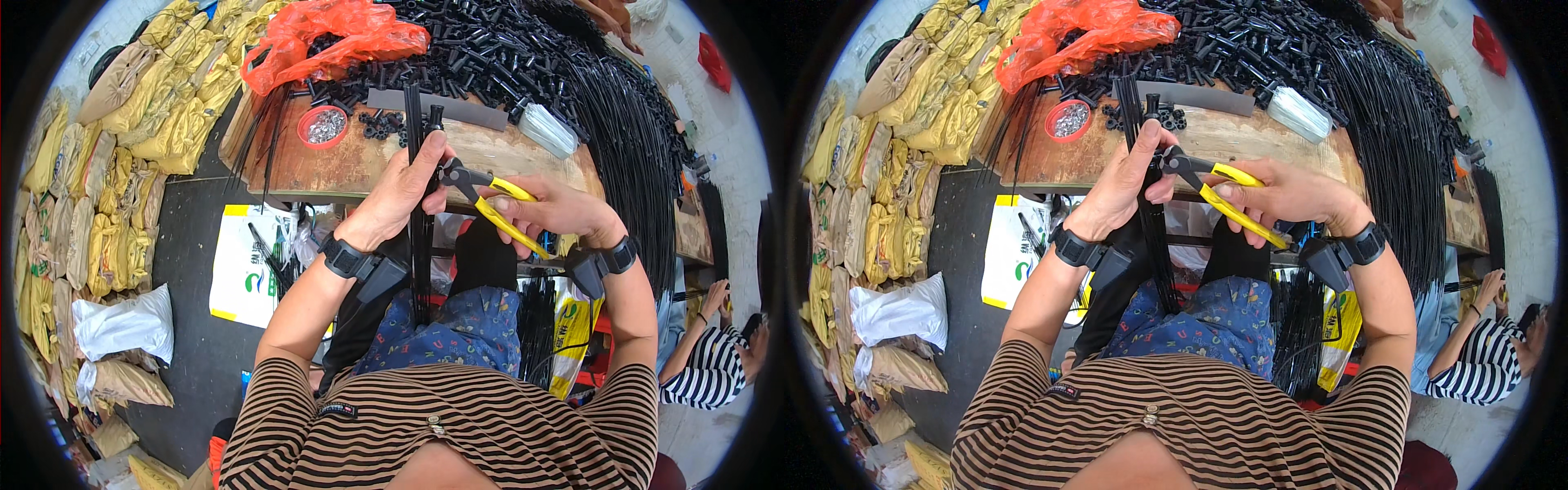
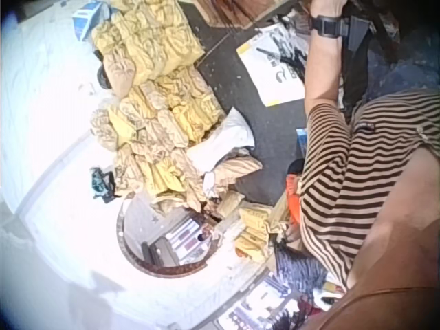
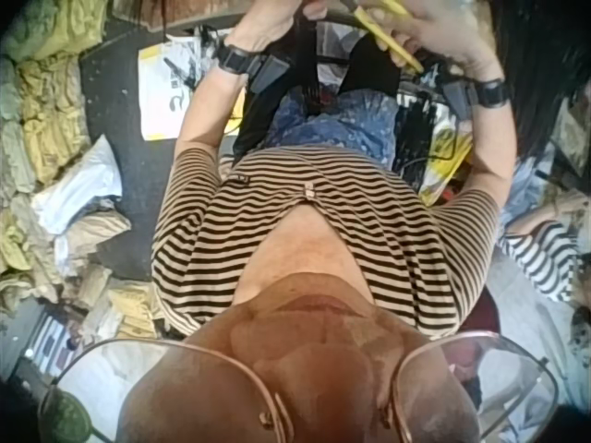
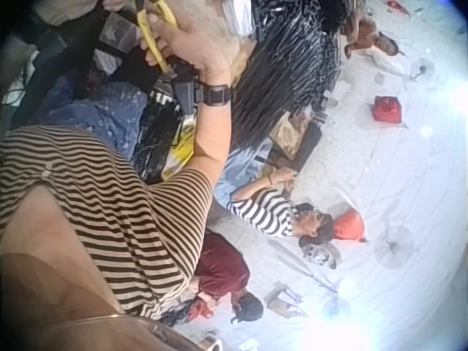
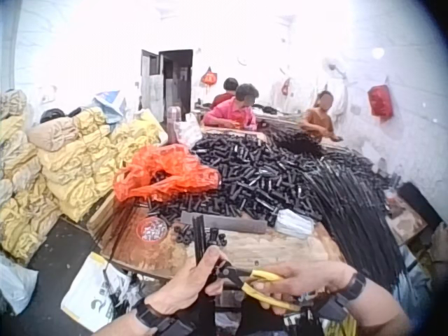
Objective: Assembling plastic components onto umbrella ribs using pliers at a factory workstation.
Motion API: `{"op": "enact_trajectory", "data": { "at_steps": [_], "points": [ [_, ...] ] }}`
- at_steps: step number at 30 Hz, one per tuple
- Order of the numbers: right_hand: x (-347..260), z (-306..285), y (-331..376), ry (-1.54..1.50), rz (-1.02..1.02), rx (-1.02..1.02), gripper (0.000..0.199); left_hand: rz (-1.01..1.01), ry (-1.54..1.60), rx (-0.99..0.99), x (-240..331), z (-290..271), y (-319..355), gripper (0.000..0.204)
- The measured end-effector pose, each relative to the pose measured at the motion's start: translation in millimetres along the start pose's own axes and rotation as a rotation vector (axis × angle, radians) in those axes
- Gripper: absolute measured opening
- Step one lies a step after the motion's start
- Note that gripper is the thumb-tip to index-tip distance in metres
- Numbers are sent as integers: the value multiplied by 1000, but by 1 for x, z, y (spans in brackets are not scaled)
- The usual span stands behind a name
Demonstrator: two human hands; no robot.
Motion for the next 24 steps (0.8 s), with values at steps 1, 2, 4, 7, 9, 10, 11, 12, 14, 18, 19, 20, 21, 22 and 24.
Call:
{"op": "enact_trajectory", "data": {
  "at_steps": [1,2,4,7,9,10,11,12,14,18,19,20,21,22,24],
  "points": [
    [2,0,0,-13,-12,-3,46,-8,0,-4,0,1,0,48],
    [4,0,0,-25,-23,-7,45,-17,1,-9,0,1,-1,48],
    [7,2,-2,-9,-44,4,43,-19,-1,-2,0,0,0,48],
    [10,4,-2,2,-75,16,41,-21,1,8,0,1,0,49],
    [10,6,-1,-4,-86,14,41,-22,3,14,0,1,0,49],
    [10,7,-1,7,-95,20,41,-17,-1,1,0,1,0,49],
    [10,8,-1,18,-103,25,41,-13,-5,-11,0,2,0,49],
    [10,8,-1,17,-103,26,41,-13,-6,-12,0,2,1,49],
    [12,10,-3,23,-132,37,36,-13,-24,14,1,1,2,50],
    [19,19,-6,10,-121,9,27,-5,-41,18,-1,-2,-1,50],
    [22,19,-7,10,-120,9,27,-3,-29,87,-1,-2,0,50],
    [26,15,-8,-88,-119,83,26,0,-17,155,-1,-3,0,50],
    [31,12,-7,-187,-114,158,25,-3,-14,152,-2,-4,1,50],
    [32,7,-10,-184,-140,255,23,6,15,184,-2,-9,2,47],
    [30,-8,-19,36,-163,416,25,11,44,226,-3,-19,2,43]
  ]
}}
Point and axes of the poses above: each hand's wrist, its own y-axis away from the middle knuckle, its own z-axis out of the palm, x = y × z, the point moved 4 cm from there along -y, towards the middle knuckle, and after that the axes turned 7 degrees about -z, right-handed, at the moved point
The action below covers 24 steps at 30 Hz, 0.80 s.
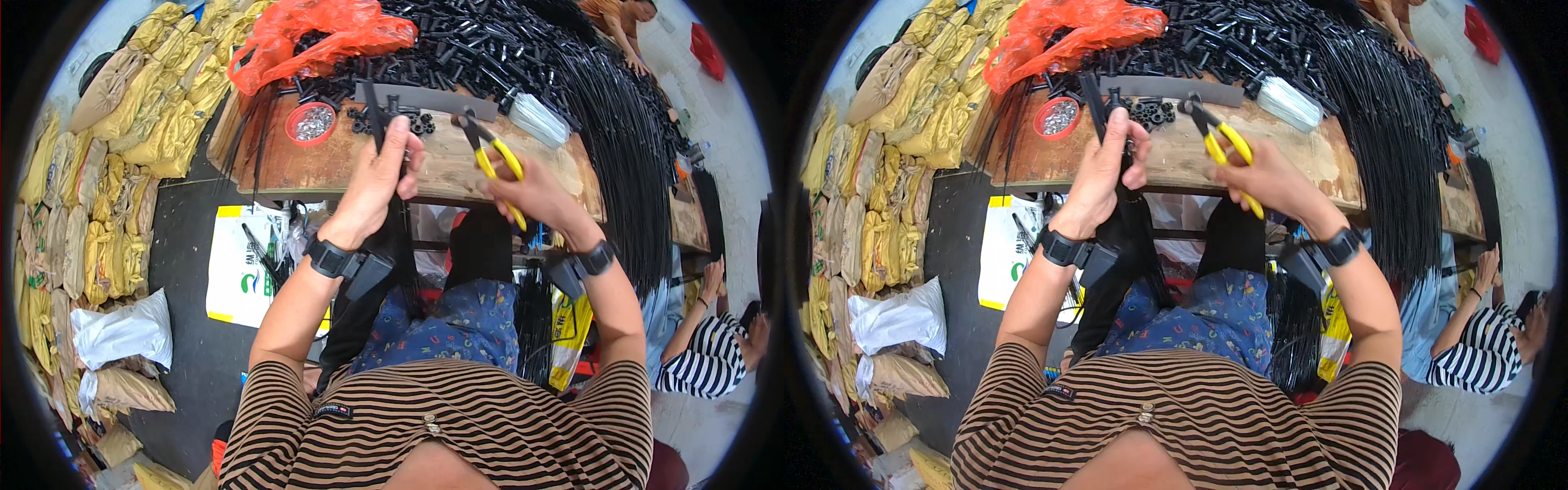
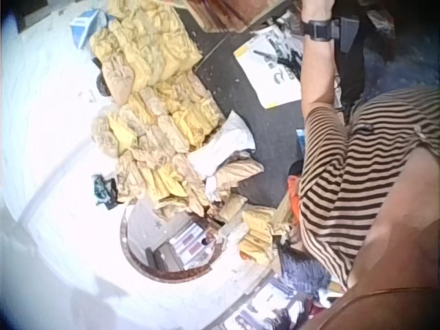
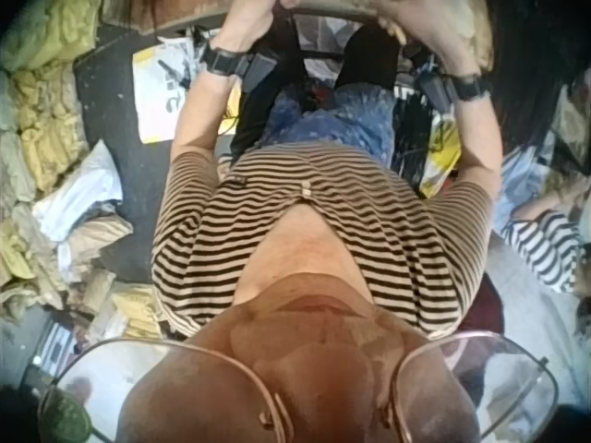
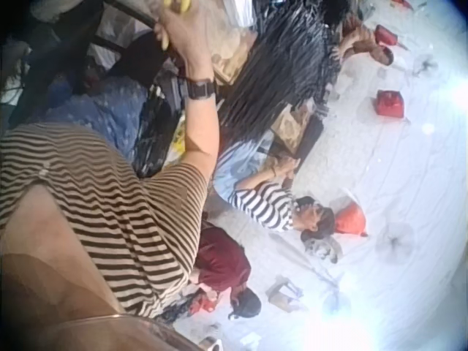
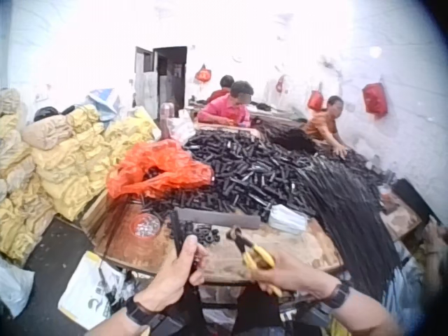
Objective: Assembling plastic components onto umbrella ribs using pliers at a factory workstation.
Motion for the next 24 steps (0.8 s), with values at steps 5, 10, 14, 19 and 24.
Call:
{"op": "enact_trajectory", "data": {
  "at_steps": [5,10,14,19,24],
  "points": [
    [12,-6,-46,523,-131,312,28,11,-1,-9,4,5,3,43],
    [8,3,-71,715,-304,358,23,18,4,4,5,2,7,44],
    [16,4,-89,762,-300,311,30,16,24,11,6,-2,7,44],
    [12,10,-98,863,-292,271,26,23,17,-9,5,-4,6,47],
    [5,25,-99,955,-346,263,23,22,22,13,4,-4,5,46]
  ]
}}
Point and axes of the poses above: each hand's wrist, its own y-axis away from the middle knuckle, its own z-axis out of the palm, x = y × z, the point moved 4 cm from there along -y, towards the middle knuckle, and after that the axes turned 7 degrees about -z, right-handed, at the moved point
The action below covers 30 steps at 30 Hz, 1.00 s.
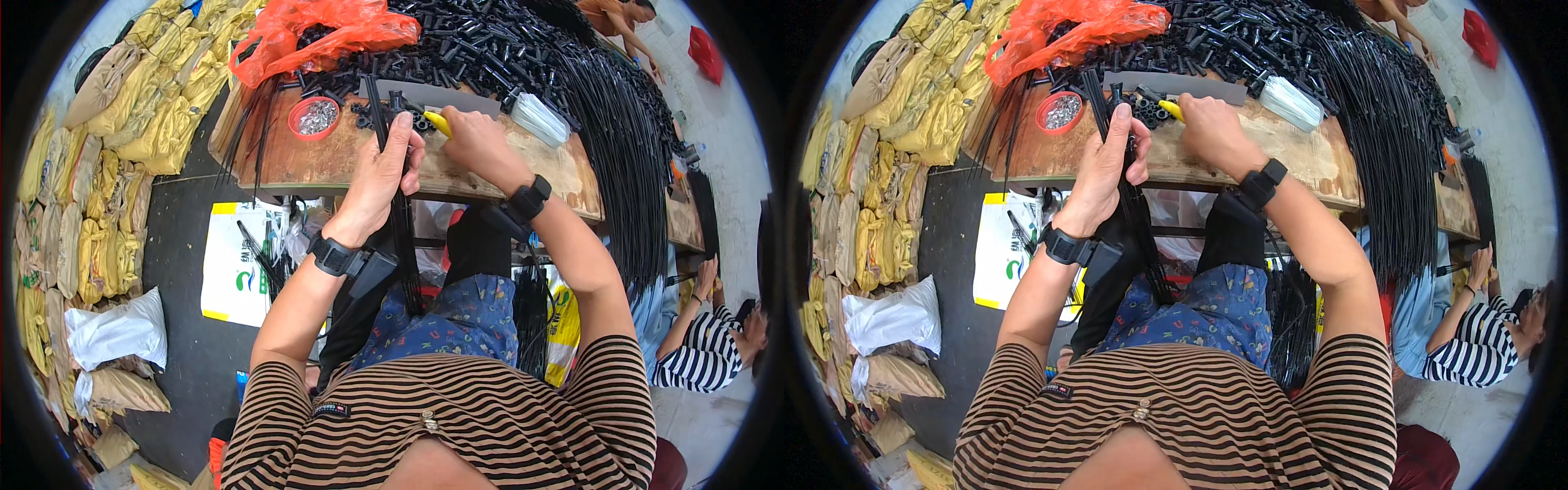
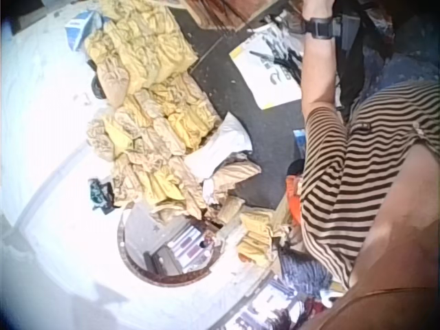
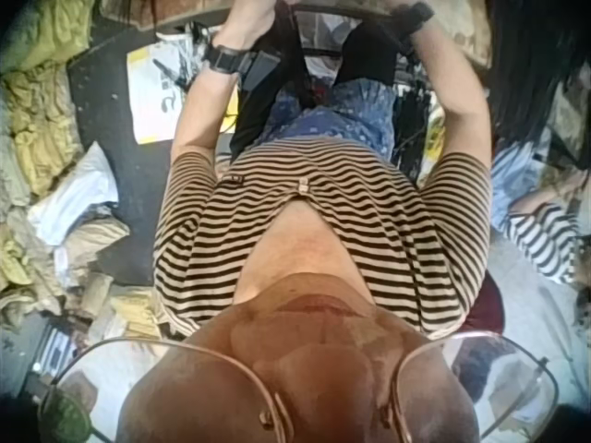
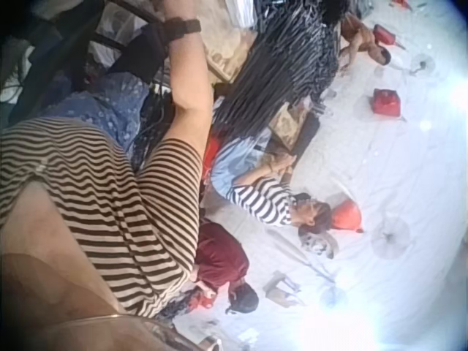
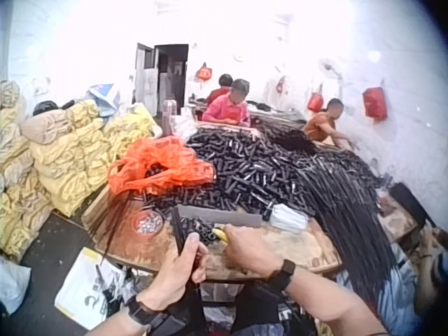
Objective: Assembling plastic components onto umbrella ribs using pliers at a factory workstation.
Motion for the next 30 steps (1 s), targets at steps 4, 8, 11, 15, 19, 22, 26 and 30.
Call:
{"op": "enact_trajectory", "data": {
  "at_steps": [4,8,11,15,19,22,26,30],
  "points": [
    [4,0,1,3,-10,102,19,63,-39,-20,-3,2,-4,45],
    [13,-4,16,-841,384,162,31,102,-24,55,-6,3,-7,41],
    [-6,-18,26,-1109,401,258,38,139,-63,92,-6,8,-9,42],
    [-14,-21,35,-1092,396,306,41,133,-158,77,-4,18,-9,52],
    [-11,-13,41,-1031,406,432,38,103,-161,85,-7,22,-7,58],
    [-11,-15,44,-984,375,447,33,80,-161,53,-5,21,-6,60],
    [-5,-13,50,-712,320,463,34,28,-147,14,-6,22,-8,64],
    [-19,-25,54,-536,209,523,34,24,-146,12,-4,25,-5,66]
  ]
}}
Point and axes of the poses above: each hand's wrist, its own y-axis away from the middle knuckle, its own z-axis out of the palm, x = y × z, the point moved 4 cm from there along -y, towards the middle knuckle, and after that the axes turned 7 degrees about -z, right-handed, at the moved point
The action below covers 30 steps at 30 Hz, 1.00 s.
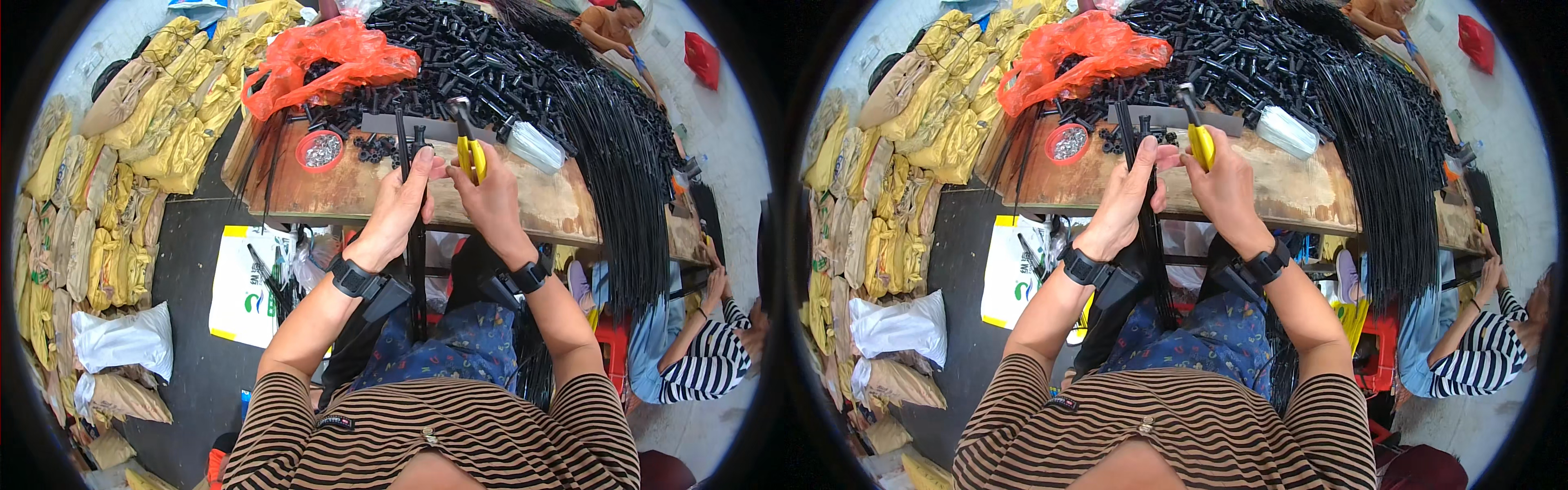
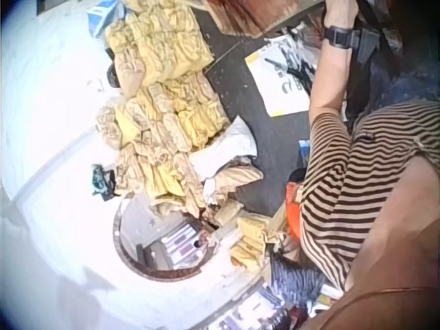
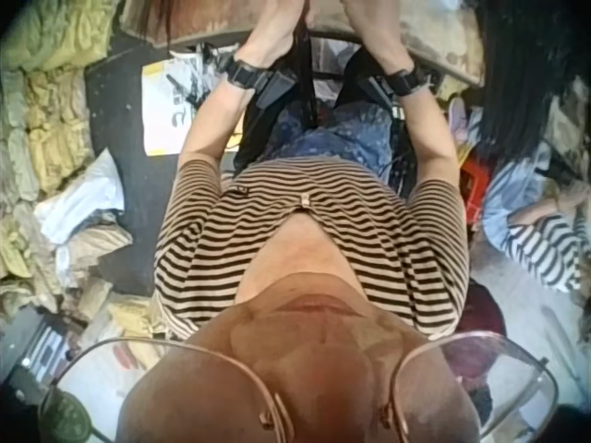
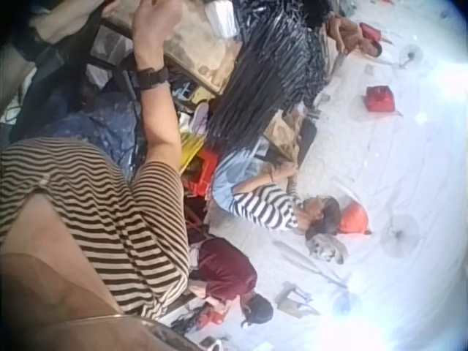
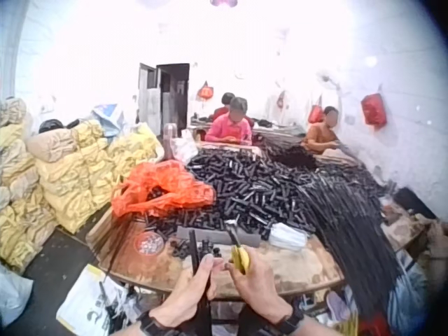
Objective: Assembling plastic components onto umbrella ribs using pliers at a factory workstation.
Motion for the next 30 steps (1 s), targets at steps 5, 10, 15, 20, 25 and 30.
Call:
{"op": "enact_trajectory", "data": {
  "at_steps": [5,10,15,20,25,30],
  "points": [
    [-7,0,7,227,-339,49,36,-51,-2,-23,-2,2,-4,68],
    [-12,-1,9,233,-343,65,36,-26,25,-55,-2,1,-5,69],
    [-5,5,7,-596,336,-50,43,5,51,3,-2,-1,-3,64],
    [-16,5,9,-794,459,-118,40,9,65,-41,-1,1,-2,54],
    [-23,9,11,-923,547,-158,30,-1,76,-50,0,6,0,49],
    [-17,12,13,-917,567,-133,28,3,37,-37,0,6,0,55]
  ]
}}
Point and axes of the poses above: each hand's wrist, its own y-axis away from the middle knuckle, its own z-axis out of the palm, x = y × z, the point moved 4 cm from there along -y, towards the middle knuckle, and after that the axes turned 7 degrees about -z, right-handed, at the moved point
